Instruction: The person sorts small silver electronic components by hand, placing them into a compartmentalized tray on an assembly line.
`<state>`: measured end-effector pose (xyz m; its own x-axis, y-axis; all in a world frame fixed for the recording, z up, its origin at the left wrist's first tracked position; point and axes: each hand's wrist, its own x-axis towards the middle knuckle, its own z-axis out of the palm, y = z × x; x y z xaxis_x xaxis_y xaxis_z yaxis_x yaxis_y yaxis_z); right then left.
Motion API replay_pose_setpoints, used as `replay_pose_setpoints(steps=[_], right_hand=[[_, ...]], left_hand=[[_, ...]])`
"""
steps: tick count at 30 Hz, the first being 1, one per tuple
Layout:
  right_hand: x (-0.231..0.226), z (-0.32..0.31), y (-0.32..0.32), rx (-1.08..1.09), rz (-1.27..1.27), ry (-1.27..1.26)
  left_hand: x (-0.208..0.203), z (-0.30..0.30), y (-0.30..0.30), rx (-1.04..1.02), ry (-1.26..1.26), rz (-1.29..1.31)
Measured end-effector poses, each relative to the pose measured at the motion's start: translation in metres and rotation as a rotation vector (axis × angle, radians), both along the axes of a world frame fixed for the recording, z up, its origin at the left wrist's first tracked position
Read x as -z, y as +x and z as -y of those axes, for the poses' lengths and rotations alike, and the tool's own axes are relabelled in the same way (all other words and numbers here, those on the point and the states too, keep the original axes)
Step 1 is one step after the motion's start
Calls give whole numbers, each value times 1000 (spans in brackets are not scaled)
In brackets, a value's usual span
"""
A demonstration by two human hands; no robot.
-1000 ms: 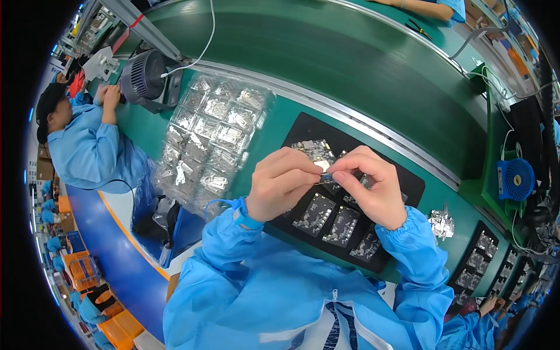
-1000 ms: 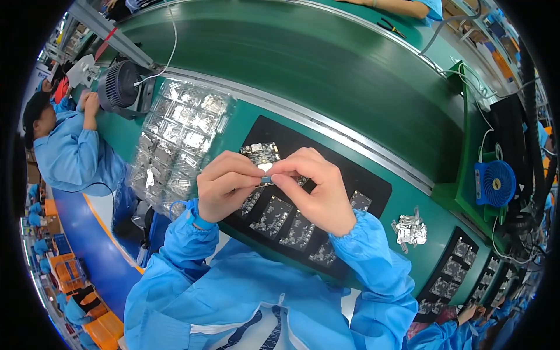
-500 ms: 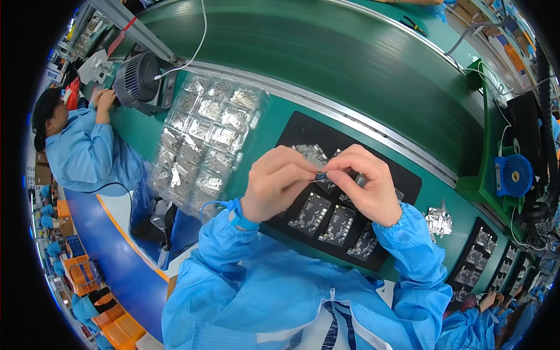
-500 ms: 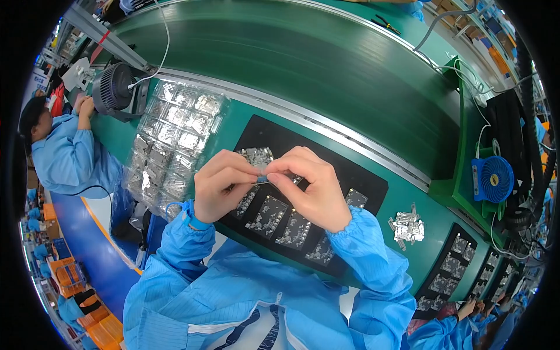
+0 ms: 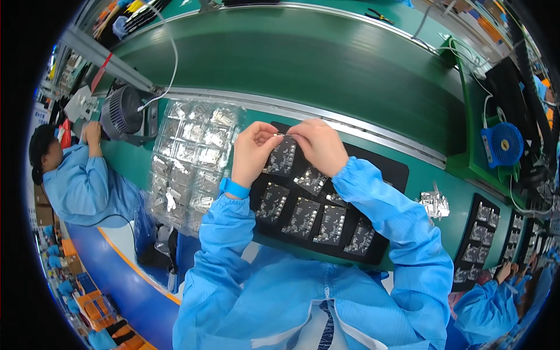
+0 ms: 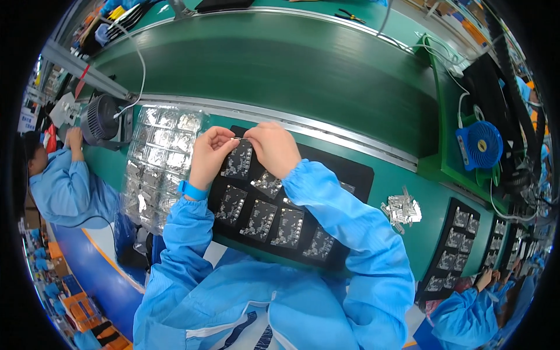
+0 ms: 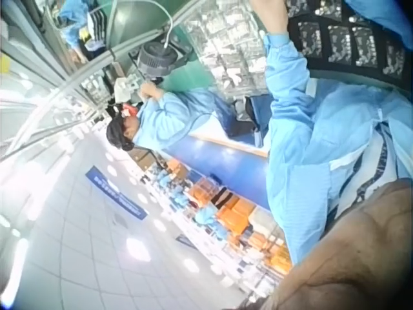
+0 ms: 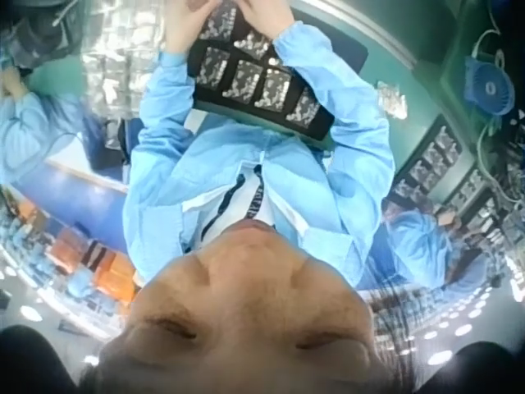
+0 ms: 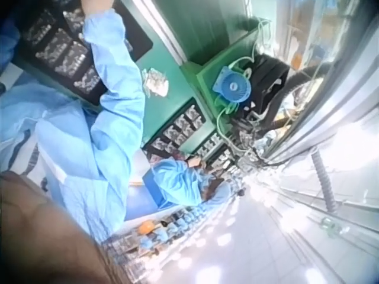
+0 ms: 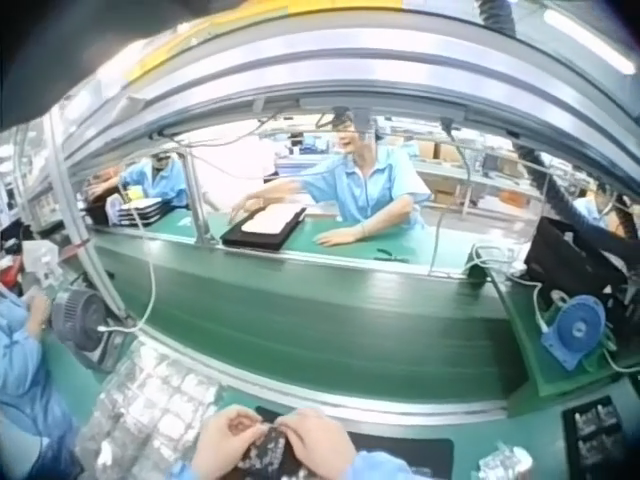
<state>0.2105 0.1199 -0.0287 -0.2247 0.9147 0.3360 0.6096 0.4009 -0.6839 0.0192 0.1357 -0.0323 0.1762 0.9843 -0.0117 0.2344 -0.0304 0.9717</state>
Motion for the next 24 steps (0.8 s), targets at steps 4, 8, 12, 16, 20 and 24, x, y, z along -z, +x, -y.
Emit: replay_pose_setpoints(steps=[4, 8, 12, 16, 20, 24], right_hand=[[23, -14, -1, 80, 31, 38], [10, -20, 7, 51, 79, 61], [-21, 16, 49, 25, 102, 119], [-40, 70, 128, 279, 131, 136], [-15, 123, 217, 720, 413, 105], [-1, 153, 247, 911, 484, -40]], left_hand=[[6, -14, 9, 18, 52, -117], [1, -24, 12, -27, 164, -282], [-23, -18, 31, 20, 568, -583], [-33, -2, 50, 280, 659, -678], [-27, 15, 68, 428, 701, -867], [-23, 18, 69, 459, 668, -921]])
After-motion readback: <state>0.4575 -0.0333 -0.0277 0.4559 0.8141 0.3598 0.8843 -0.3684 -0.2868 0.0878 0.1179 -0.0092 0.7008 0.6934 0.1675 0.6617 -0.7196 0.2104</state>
